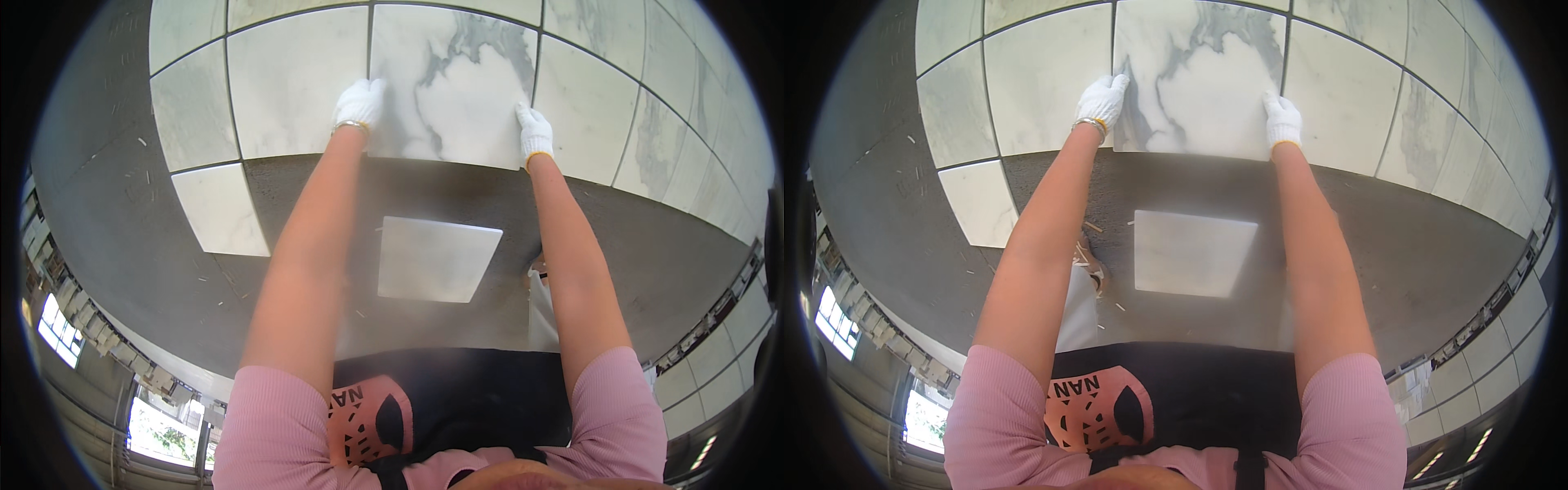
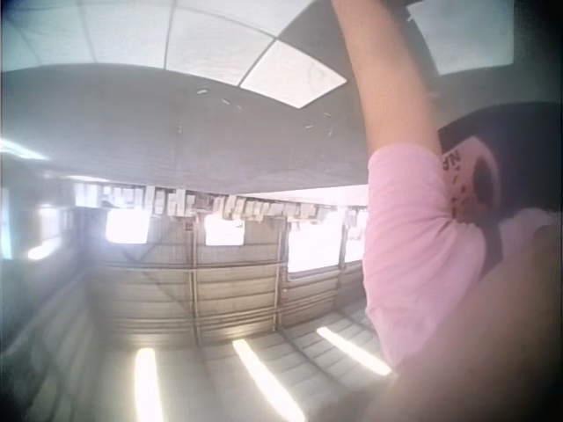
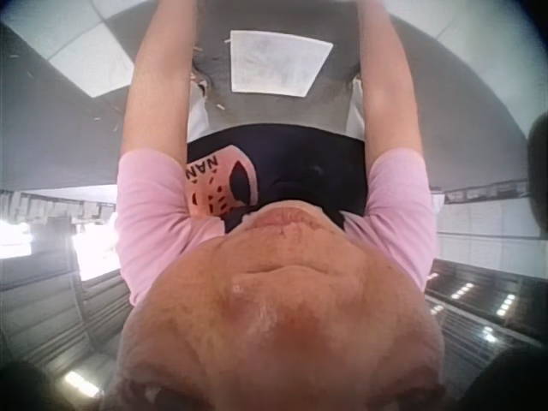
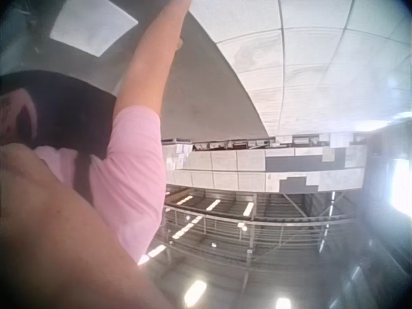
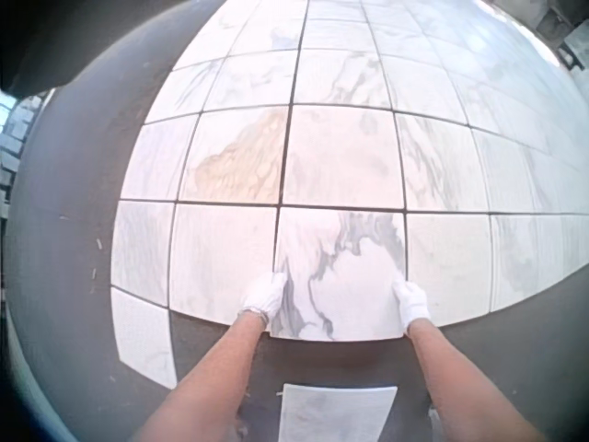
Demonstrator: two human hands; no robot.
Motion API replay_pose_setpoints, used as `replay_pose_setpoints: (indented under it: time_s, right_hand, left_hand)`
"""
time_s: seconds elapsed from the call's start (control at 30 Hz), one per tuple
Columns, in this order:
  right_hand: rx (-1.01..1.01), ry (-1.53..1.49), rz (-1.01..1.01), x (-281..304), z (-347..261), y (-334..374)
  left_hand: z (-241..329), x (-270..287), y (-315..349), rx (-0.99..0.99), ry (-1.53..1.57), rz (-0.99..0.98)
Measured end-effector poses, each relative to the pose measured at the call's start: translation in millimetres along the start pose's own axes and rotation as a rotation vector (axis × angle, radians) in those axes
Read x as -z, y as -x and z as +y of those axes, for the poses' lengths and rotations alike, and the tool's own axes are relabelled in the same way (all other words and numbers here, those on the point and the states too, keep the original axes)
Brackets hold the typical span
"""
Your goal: The person picks up square tiles from stacks, carries them to a tiled floor area, and places them one by one into an expanding grid pattern. The person handles tiles with gloved hands and aligns them with existing tiles on the floor.
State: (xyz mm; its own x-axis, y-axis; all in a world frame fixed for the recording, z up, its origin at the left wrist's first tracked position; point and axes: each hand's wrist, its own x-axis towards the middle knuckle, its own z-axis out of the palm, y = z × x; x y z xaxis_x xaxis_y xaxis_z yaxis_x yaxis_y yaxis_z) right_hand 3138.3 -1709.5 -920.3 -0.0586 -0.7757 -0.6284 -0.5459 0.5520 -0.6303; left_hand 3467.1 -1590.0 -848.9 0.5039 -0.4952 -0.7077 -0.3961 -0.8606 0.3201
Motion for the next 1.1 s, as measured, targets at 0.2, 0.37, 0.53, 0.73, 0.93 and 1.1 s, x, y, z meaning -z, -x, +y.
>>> replay_pose_setpoints:
  time_s: [0.2,0.37,0.53,0.73,0.93,1.1]
  right_hand:
    - [0.012,0.138,-0.033,7,0,-10]
    - [0.023,0.155,-0.029,8,1,-13]
    - [0.067,0.240,-0.023,11,2,-10]
    - [0.136,0.399,-0.043,10,-9,-2]
    - [0.180,0.589,-0.045,9,-18,0]
    - [0.131,0.856,-0.100,19,-43,7]
  left_hand:
    - [6,-1,-8,0.015,-0.178,-0.047]
    - [13,16,-10,0.049,-0.324,-0.127]
    - [-25,37,10,0.142,0.538,0.001]
    - [-70,6,41,0.125,0.314,-0.017]
    - [-59,-29,56,0.044,0.112,0.052]
    - [-45,-35,61,0.068,-0.021,0.006]
